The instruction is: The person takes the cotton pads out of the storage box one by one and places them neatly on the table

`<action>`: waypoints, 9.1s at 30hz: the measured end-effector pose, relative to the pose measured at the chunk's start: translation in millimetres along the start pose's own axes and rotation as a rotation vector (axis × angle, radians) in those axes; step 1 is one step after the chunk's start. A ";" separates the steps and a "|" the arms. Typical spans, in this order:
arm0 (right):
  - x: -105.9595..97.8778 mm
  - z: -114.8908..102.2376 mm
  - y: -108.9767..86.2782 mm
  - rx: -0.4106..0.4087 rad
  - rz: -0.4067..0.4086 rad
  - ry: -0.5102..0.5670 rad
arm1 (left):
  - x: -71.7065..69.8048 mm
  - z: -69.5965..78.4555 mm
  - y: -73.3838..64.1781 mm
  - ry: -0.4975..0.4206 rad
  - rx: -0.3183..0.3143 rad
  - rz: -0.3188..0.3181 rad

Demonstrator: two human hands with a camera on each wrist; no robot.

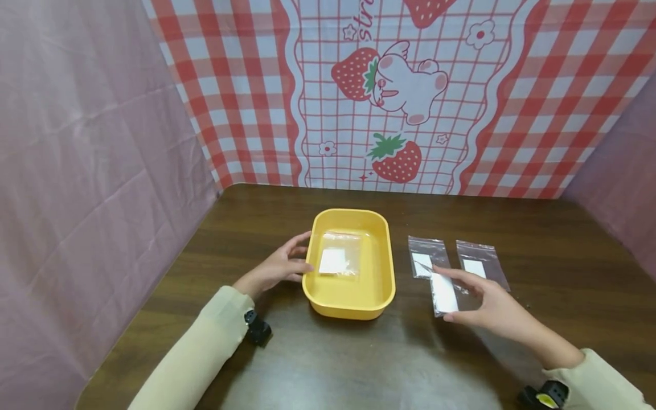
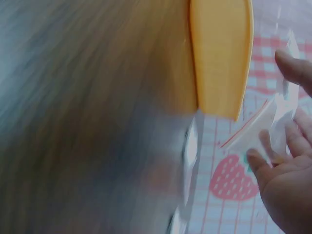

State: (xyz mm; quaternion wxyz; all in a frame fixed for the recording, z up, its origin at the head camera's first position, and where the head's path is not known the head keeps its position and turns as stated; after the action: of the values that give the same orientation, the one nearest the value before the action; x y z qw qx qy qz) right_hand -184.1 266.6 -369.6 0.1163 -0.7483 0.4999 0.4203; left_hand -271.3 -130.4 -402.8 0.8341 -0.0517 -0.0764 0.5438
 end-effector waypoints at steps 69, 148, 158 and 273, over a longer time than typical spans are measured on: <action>-112.9 177.9 -37.7 0.305 -0.115 -0.279 | -0.3 3.0 -2.0 0.013 -0.020 0.003; -28.1 51.4 36.6 0.252 0.240 0.521 | 0.1 2.7 -2.5 0.006 -0.027 0.015; -14.3 23.9 62.3 0.171 0.233 0.631 | 0.2 1.3 -1.7 -0.010 -0.019 0.014; 102.5 -33.3 216.6 0.087 -0.613 -0.115 | -3.1 -1.1 1.7 -0.037 0.010 -0.007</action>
State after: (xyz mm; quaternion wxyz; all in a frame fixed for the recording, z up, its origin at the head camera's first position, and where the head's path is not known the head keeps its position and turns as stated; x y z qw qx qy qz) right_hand -335.2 77.6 -372.0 0.2975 -0.8334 0.2613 0.3855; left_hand -273.8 -132.5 -404.4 0.8348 -0.0373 -0.0893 0.5420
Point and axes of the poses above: each hand's wrist, its own y-axis towards the middle knuckle, its own x-axis out of the palm, z = x × y, the point moved 1 cm from there along y, towards the middle knuckle, and after that the axes turned 4 degrees about -y, right-handed, at the moved point
